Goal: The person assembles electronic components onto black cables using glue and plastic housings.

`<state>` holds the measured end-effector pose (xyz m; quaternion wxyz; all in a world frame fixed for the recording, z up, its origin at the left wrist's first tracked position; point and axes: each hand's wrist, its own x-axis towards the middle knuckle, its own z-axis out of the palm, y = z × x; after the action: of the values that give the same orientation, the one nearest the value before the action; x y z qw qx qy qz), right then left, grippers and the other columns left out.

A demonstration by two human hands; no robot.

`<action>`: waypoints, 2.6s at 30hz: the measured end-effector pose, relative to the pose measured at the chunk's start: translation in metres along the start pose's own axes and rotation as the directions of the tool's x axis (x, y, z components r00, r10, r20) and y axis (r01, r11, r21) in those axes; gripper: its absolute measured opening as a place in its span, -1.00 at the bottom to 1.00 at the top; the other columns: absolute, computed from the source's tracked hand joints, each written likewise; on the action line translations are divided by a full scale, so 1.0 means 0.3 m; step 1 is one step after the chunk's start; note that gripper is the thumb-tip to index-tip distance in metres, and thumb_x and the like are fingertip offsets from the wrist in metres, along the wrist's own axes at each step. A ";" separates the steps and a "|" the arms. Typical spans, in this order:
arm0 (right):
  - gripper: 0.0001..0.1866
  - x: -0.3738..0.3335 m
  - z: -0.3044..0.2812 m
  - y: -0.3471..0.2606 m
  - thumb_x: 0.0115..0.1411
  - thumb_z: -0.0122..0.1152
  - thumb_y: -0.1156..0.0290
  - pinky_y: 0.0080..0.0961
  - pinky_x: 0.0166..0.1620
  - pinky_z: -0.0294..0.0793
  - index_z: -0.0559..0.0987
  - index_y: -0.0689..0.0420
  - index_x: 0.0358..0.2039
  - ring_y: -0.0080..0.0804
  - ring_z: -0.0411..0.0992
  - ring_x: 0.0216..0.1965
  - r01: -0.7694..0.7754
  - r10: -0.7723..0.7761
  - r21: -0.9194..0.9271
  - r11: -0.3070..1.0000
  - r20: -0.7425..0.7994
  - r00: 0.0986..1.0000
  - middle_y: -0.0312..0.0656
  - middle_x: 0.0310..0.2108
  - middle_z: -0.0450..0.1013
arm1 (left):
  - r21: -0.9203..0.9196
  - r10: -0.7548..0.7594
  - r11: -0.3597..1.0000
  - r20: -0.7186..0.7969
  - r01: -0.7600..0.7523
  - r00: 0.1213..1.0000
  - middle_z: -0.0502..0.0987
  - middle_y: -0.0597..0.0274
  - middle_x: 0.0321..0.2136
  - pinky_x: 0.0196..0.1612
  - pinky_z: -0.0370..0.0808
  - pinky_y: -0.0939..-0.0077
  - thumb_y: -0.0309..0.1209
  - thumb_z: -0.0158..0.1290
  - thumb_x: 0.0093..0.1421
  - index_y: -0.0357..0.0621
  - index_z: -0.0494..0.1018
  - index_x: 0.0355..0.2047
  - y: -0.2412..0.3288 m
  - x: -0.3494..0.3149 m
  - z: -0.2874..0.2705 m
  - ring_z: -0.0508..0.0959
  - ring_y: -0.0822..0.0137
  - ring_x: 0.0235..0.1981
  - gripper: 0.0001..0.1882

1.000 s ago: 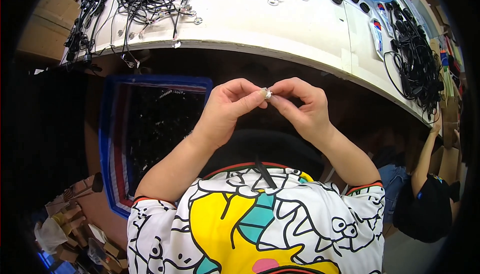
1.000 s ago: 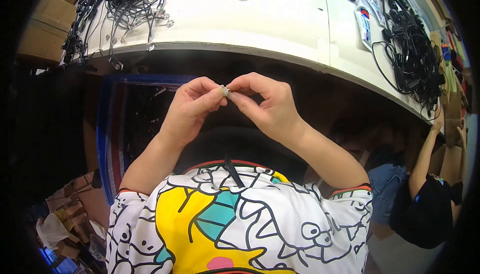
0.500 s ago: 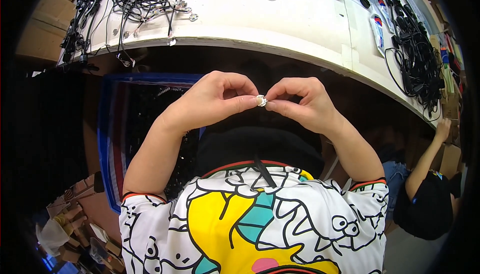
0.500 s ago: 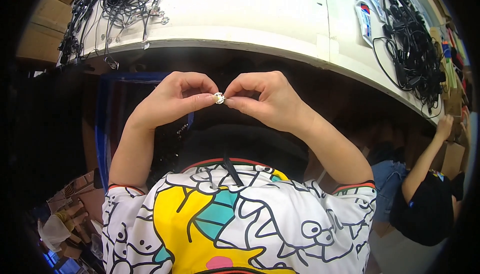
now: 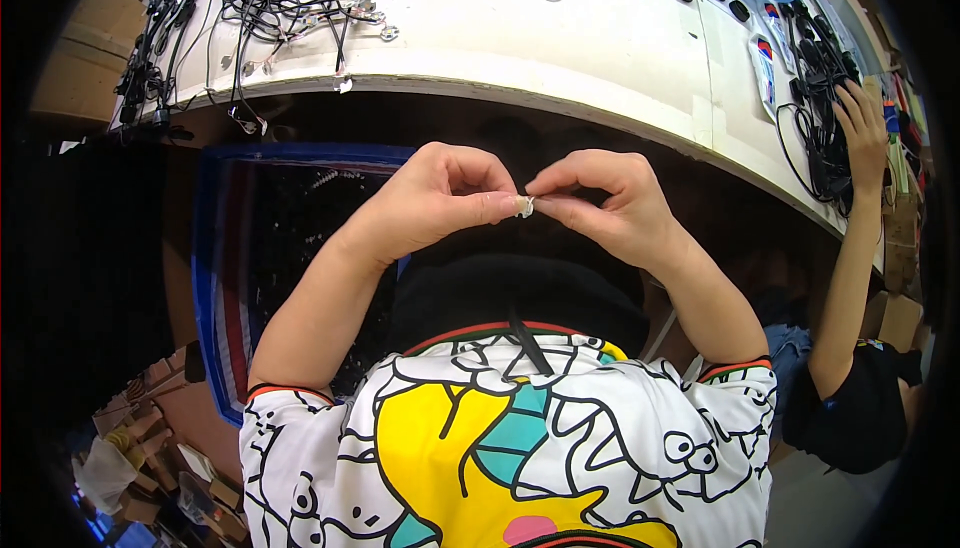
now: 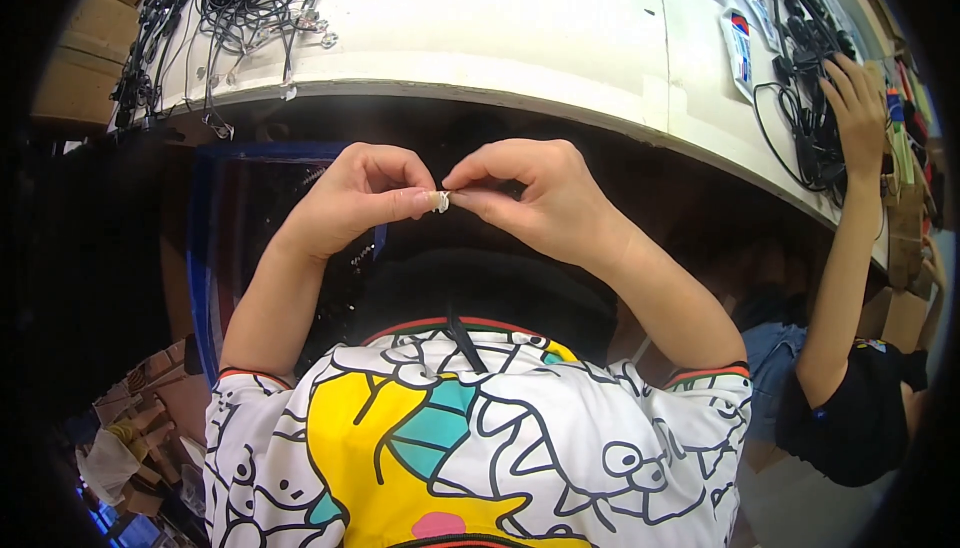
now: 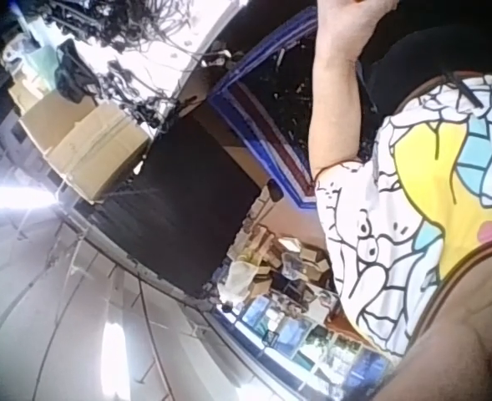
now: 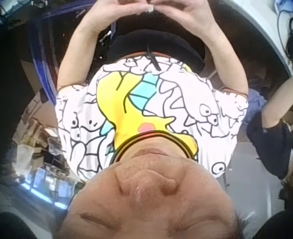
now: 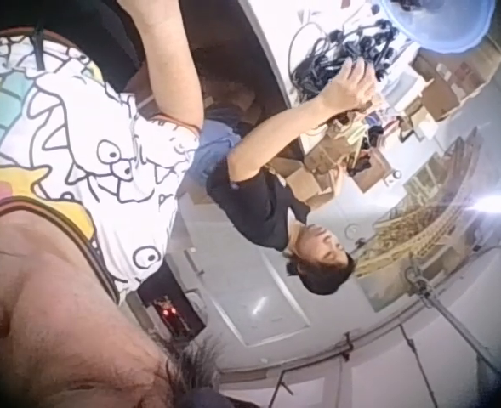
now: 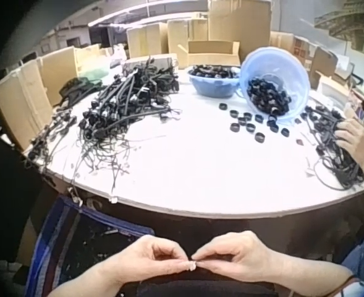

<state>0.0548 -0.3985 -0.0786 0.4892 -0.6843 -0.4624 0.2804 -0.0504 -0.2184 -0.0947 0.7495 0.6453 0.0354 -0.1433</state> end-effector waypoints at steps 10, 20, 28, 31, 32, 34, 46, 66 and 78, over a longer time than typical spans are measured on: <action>-0.81 -0.024 0.038 0.032 -0.14 0.17 0.63 -0.56 -0.35 0.40 0.55 0.12 -0.44 -0.40 0.45 -0.48 0.248 -0.355 -0.430 0.868 -0.188 0.916 -0.25 -0.49 0.49 | -0.278 0.048 0.952 -0.286 -0.131 0.957 0.40 0.39 -0.62 -0.47 0.23 0.75 -0.40 0.08 0.02 -0.17 0.42 -0.54 -0.073 0.019 0.068 0.31 0.61 -0.56 -0.88; -0.75 -0.042 0.070 0.067 -0.16 0.18 0.62 -0.42 -0.19 0.43 0.55 0.11 -0.38 -0.43 0.49 -0.41 0.348 -0.584 -0.692 0.633 -0.132 0.801 -0.22 -0.41 0.50 | -0.734 -0.094 0.667 -0.255 -0.129 0.962 0.36 0.40 -0.63 -0.51 0.20 0.72 -0.40 0.00 0.10 -0.13 0.39 -0.50 -0.097 0.037 0.113 0.29 0.59 -0.59 -0.91; -0.77 -0.033 0.082 0.069 -0.11 0.18 0.65 -0.46 -0.24 0.46 0.54 0.15 -0.37 -0.35 0.49 -0.42 0.312 -0.537 -0.574 0.757 -0.275 0.797 -0.16 -0.46 0.50 | -0.746 -0.069 0.651 -0.242 -0.140 0.968 0.36 0.39 -0.63 -0.50 0.21 0.71 -0.40 -0.01 0.10 -0.12 0.39 -0.50 -0.077 0.034 0.109 0.29 0.59 -0.59 -0.90; -0.77 -0.031 0.071 0.073 -0.10 0.18 0.64 -0.53 -0.28 0.47 0.53 0.19 -0.35 -0.33 0.48 -0.44 0.312 -0.483 -0.466 0.828 -0.313 0.818 -0.13 -0.46 0.49 | -0.629 0.003 0.761 -0.241 -0.159 0.971 0.35 0.39 -0.63 -0.50 0.20 0.72 -0.40 0.00 0.10 -0.14 0.38 -0.51 -0.053 0.027 0.096 0.28 0.59 -0.59 -0.89; -0.77 -0.032 0.079 0.058 -0.10 0.18 0.64 -0.53 -0.28 0.47 0.53 0.19 -0.35 -0.33 0.48 -0.44 0.315 -0.491 -0.473 0.823 -0.313 0.813 -0.13 -0.46 0.49 | -0.544 0.024 0.825 -0.234 -0.151 0.972 0.34 0.39 -0.63 -0.50 0.20 0.72 -0.39 0.00 0.10 -0.15 0.38 -0.51 -0.038 0.022 0.095 0.27 0.59 -0.58 -0.88; -0.81 -0.031 0.093 0.022 -0.07 0.17 0.64 -0.58 -0.34 0.47 0.52 0.23 -0.36 -0.34 0.48 -0.44 0.132 -0.169 -0.109 0.985 -0.478 0.862 -0.10 -0.46 0.47 | -0.442 0.066 0.883 -0.213 -0.157 0.975 0.33 0.39 -0.63 -0.50 0.20 0.73 -0.39 0.00 0.10 -0.16 0.37 -0.51 -0.017 0.022 0.092 0.27 0.59 -0.58 -0.88; -0.91 -0.008 -0.010 -0.058 -0.02 0.17 0.61 -0.68 -0.38 0.43 0.50 0.16 -0.46 -0.50 0.42 -0.41 0.351 -0.315 0.009 0.936 -0.418 0.852 -0.17 -0.40 0.42 | -0.398 0.371 0.781 -0.323 -0.481 0.871 0.34 0.26 -0.29 -0.21 0.34 0.63 -0.51 -0.09 0.13 -0.19 0.07 0.07 -0.066 0.057 0.209 0.38 0.49 -0.34 -0.51; -0.52 0.038 -0.762 0.107 -0.07 0.12 -0.05 -0.40 -0.31 0.35 0.51 0.21 -0.51 -0.23 0.44 -0.40 -0.801 0.203 -0.427 0.420 -0.816 0.542 -0.06 -0.53 0.45 | -0.095 0.261 0.947 -0.325 -0.306 0.909 0.37 0.37 -0.57 -0.51 0.27 0.79 -0.64 0.04 -0.11 -0.21 0.34 -0.53 -0.024 0.105 0.101 0.32 0.63 -0.58 -0.87; -0.81 -0.030 -0.115 -0.093 0.01 0.15 0.34 -0.44 -0.56 0.29 0.43 0.19 -0.58 -0.18 0.32 -0.64 0.040 -0.208 -0.465 0.884 -0.315 0.926 -0.10 -0.65 0.32 | -0.048 0.206 0.973 -0.273 -0.227 0.940 0.44 0.38 -0.58 -0.49 0.33 0.82 -0.50 0.14 -0.03 -0.27 0.45 -0.36 0.087 0.063 0.142 0.38 0.65 -0.55 -0.80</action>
<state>0.0699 -0.4182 -0.0408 0.4098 -0.7865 -0.4620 0.0046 -0.0311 -0.2600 -0.0673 0.7739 0.6288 0.0700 0.0293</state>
